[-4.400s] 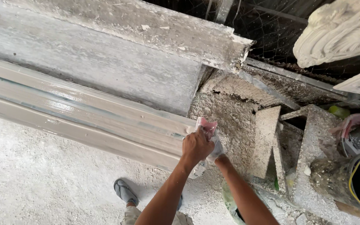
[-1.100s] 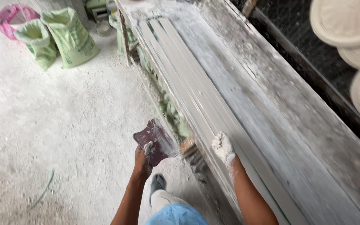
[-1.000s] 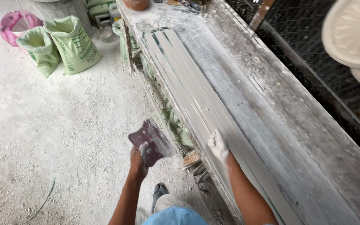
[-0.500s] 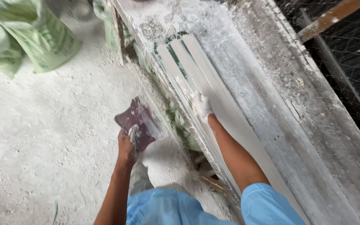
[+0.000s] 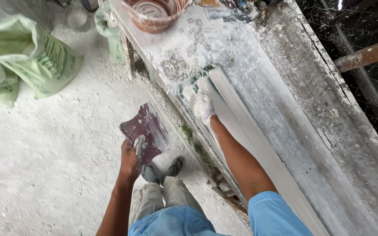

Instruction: The person uses a trowel to smooth a wet plaster-like substance along a long, narrow, grooved surface. They repeatedly scrape and level the material to create a uniform finish.

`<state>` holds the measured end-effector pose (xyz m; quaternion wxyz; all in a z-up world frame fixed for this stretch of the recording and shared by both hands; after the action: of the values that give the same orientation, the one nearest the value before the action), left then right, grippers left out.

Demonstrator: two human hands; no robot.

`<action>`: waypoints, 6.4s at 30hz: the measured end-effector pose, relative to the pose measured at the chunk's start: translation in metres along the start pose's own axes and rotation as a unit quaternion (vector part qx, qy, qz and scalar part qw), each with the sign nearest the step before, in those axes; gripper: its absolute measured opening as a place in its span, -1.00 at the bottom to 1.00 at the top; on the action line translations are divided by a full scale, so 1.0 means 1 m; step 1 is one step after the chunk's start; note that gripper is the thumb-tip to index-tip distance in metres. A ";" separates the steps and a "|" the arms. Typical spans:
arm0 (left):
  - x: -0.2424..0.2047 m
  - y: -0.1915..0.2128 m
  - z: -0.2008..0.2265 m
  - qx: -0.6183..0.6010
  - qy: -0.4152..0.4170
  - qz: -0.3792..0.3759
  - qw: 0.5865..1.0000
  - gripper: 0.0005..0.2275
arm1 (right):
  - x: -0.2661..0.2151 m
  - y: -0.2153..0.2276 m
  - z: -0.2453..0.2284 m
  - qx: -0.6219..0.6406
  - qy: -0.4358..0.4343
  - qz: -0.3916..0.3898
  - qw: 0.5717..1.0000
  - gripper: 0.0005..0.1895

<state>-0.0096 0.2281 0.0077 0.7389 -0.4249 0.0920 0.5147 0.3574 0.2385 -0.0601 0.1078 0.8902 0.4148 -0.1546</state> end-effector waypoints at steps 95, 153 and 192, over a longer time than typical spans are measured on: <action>0.134 -0.299 0.043 0.836 0.028 -0.105 0.537 -0.27 | 0.006 0.007 0.057 -0.750 0.233 -0.101 0.611 -0.37; -0.398 -0.402 -0.567 0.773 -0.147 -0.114 0.606 -0.42 | -0.551 0.577 0.262 -0.173 0.295 -0.028 0.939 -0.47; -0.955 -0.547 -1.195 0.748 -0.102 -0.173 0.633 -0.48 | -1.115 1.174 0.559 0.118 0.201 0.029 0.972 -0.54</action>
<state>0.3772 -1.3472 0.1036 0.8837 0.3207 0.2939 0.1725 0.4811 -1.4699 -0.0981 -0.0792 0.9210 0.3812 -0.0167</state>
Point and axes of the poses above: each hand's wrist, its own x-axis towards the middle knuckle, its own y-axis out of the back of the hand, z = x × y, the point moved 1 cm from there along x, towards the middle knuckle, and after that the axes turned 10 degrees about y, right-handed, at the moved point
